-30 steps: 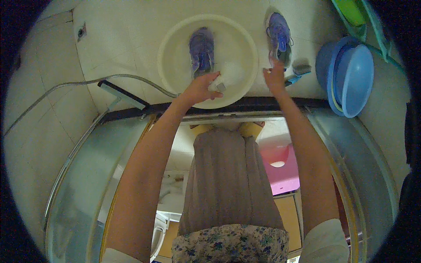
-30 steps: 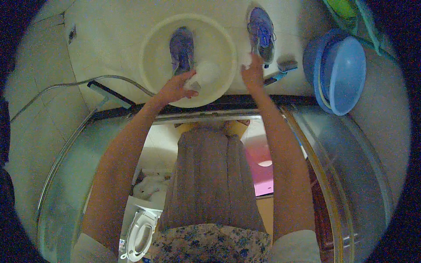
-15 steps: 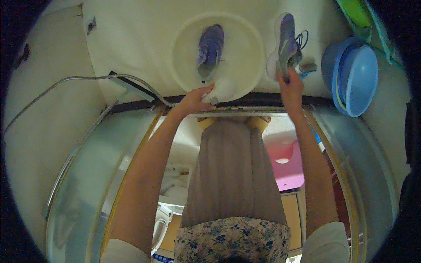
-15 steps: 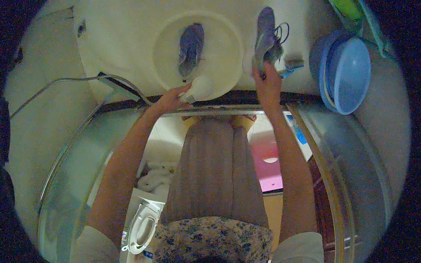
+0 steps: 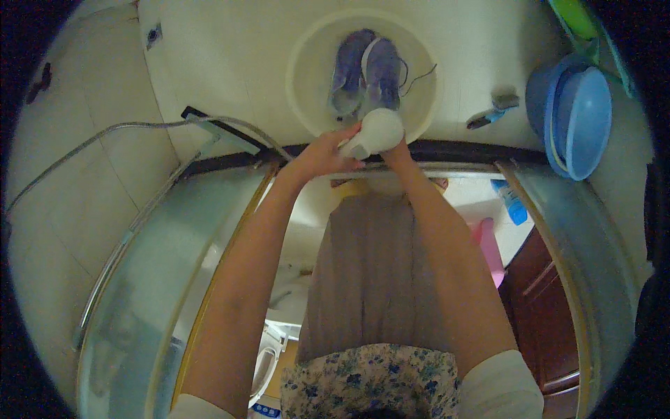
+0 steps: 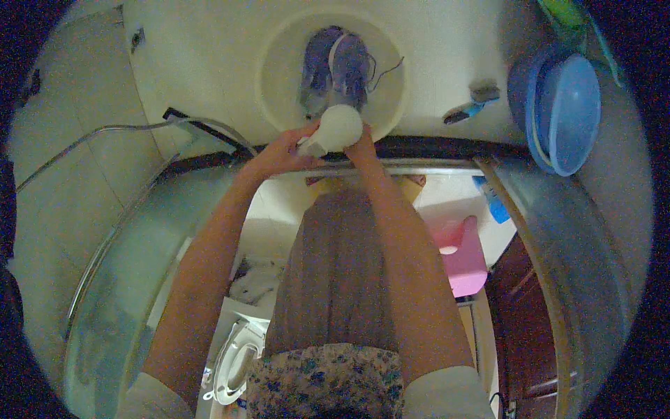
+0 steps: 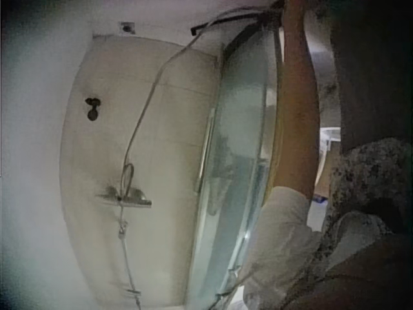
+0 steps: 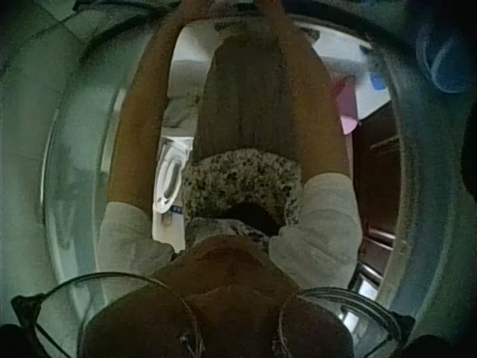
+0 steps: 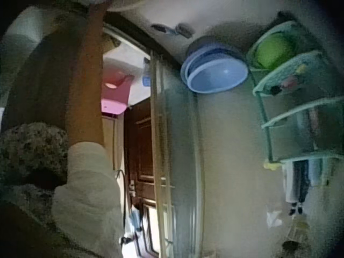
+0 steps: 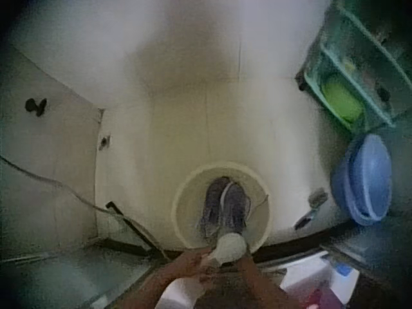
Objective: The person scrubs the inside of a toilet bowl with a toilet brush, then rinses a pair of blue sneakers in a white basin using a handheld shower head. The person repeatedly pours water from the basin into the toilet and continues scrubbing the bowl.
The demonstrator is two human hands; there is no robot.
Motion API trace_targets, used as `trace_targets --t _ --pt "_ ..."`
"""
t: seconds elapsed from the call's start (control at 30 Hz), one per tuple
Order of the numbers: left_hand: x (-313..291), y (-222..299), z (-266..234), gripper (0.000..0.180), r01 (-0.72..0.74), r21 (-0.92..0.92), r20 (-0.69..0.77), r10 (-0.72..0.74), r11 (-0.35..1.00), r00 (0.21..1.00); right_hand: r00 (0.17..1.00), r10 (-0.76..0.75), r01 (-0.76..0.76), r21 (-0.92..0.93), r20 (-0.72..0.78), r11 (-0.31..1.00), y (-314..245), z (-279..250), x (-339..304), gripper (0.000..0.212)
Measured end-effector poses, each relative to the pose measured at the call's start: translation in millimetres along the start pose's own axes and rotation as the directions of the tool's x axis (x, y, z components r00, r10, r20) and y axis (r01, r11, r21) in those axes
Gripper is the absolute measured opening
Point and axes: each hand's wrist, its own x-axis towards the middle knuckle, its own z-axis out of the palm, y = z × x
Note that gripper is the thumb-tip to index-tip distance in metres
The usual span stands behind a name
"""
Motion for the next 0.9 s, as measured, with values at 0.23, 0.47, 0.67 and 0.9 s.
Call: trace_targets --t 0.23,0.47,0.67,0.9 --pt "24 17 -9 0.071 0.152 0.016 0.192 -0.153 0.988 0.969 0.863 0.478 -0.411 0.781 0.166 0.471 39 -12 10 0.037" --pt "18 7 9 0.075 -0.083 0.156 0.177 0.055 0.984 0.983 0.676 0.684 -0.31 0.948 0.275 -0.074 -30 -41 13 0.034" --pt "14 9 13 0.073 0.235 -0.081 0.28 -0.204 0.969 0.938 0.822 0.465 -0.248 0.942 0.328 -0.227 -26 -36 9 0.042" --pt "26 4 24 0.076 0.055 -0.237 0.228 0.0 0.97 0.974 0.92 0.243 -0.192 0.894 0.307 -0.405 15 -28 16 0.043"
